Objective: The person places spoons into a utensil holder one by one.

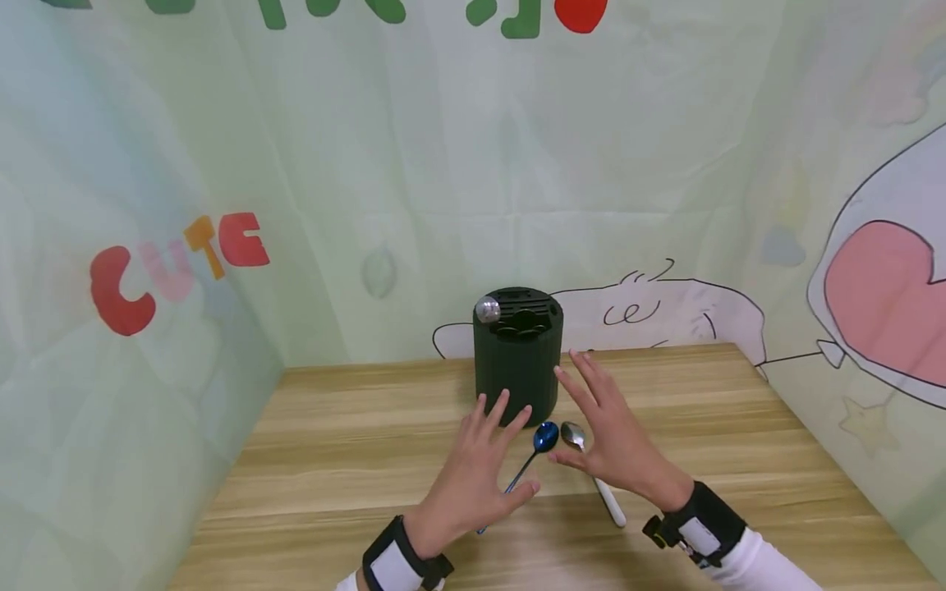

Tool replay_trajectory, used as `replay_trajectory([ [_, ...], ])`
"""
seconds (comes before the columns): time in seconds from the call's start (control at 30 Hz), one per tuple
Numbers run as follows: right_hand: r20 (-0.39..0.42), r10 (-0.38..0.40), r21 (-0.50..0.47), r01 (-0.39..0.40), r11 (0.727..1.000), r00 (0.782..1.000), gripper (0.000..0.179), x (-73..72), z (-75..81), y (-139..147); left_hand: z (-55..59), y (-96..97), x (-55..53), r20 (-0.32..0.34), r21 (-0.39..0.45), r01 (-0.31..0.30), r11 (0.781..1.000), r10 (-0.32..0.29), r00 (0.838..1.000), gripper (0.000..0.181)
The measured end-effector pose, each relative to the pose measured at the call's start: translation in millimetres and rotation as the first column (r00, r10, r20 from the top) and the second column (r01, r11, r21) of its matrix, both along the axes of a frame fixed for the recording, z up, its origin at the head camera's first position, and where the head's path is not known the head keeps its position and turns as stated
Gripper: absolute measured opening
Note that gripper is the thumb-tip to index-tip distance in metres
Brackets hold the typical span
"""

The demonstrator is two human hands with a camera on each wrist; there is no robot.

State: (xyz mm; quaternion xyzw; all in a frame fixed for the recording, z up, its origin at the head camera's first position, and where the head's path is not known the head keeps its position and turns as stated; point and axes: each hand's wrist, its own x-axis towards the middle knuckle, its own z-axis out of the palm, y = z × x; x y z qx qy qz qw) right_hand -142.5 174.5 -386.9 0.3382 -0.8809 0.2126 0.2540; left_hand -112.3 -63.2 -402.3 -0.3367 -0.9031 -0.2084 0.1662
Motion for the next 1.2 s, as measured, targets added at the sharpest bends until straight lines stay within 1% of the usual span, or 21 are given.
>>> replay_trajectory([
  [0.1, 0.035, 0.024, 0.043, -0.026, 0.999, 0.999, 0.110, -0.9, -12.3, 0, -11.0, 0.5, 3.8, 0.079, -0.005, -0.005, 1.000, 0.006, 0.997, 0.085],
  [0.2, 0.074, 0.083, 0.110, -0.091, 0.990, 0.994, 0.105, -2.4, -26.3, -3, -21.6, -0.3, 6.2, 0.138, -0.024, -0.015, 1.000, 0.018, 0.990, 0.085],
  [0.3, 0.106, 0.141, 0.169, -0.158, 0.973, 0.984, 0.100, -5.2, -40.9, -6, -34.9, -0.2, 6.3, 0.155, -0.047, -0.020, 0.999, 0.027, 0.987, 0.087],
  [0.37, 0.111, 0.158, 0.196, -0.177, 0.964, 0.981, 0.096, -7.6, -49.6, -9, -41.5, -0.2, 6.1, 0.152, -0.063, -0.017, 0.998, 0.026, 0.988, 0.087],
  [0.43, 0.114, 0.165, 0.203, -0.186, 0.961, 0.980, 0.093, -10.5, -57.1, -12, -46.3, -0.1, 5.9, 0.157, -0.073, -0.013, 0.997, 0.025, 0.987, 0.085],
  [0.57, 0.118, 0.171, 0.174, -0.190, 0.966, 0.978, 0.085, -16.1, -69.5, -20, -50.5, 0.0, 5.2, 0.177, -0.075, -0.007, 0.997, 0.020, 0.984, 0.080],
  [0.63, 0.144, 0.174, 0.149, -0.195, 0.969, 0.974, 0.079, -17.3, -74.6, -25, -53.1, -0.3, 4.7, 0.184, -0.070, -0.010, 0.998, 0.023, 0.983, 0.077],
  [0.73, 0.184, 0.176, 0.143, -0.204, 0.968, 0.967, 0.071, -18.5, -81.5, -30, -56.5, -1.2, 3.1, 0.181, -0.076, -0.025, 0.997, 0.039, 0.983, 0.075],
  [0.83, 0.215, 0.172, 0.168, -0.210, 0.963, 0.961, 0.067, -20.1, -86.9, -31, -59.4, -1.1, 1.0, 0.179, -0.090, -0.039, 0.995, 0.054, 0.982, 0.073],
  [0.93, 0.248, 0.169, 0.186, -0.218, 0.958, 0.954, 0.060, -21.1, -90.9, -31, -62.2, -0.2, 0.8, 0.211, -0.106, -0.041, 0.993, 0.063, 0.975, 0.068],
  [1.03, 0.272, 0.187, 0.201, -0.246, 0.948, 0.944, 0.051, -23.1, -95.2, -30, -65.1, 0.7, 1.5, 0.234, -0.143, -0.040, 0.989, 0.073, 0.969, 0.060],
  [1.1, 0.289, 0.204, 0.212, -0.271, 0.939, 0.935, 0.047, -24.4, -97.1, -30, -66.7, 0.8, 1.6, 0.232, -0.173, -0.040, 0.984, 0.080, 0.969, 0.056],
  [1.2, 0.303, 0.209, 0.236, -0.286, 0.929, 0.930, 0.046, -26.3, -98.5, -30, -68.0, 1.2, -0.1, 0.214, -0.209, -0.039, 0.977, 0.085, 0.973, 0.050],
])
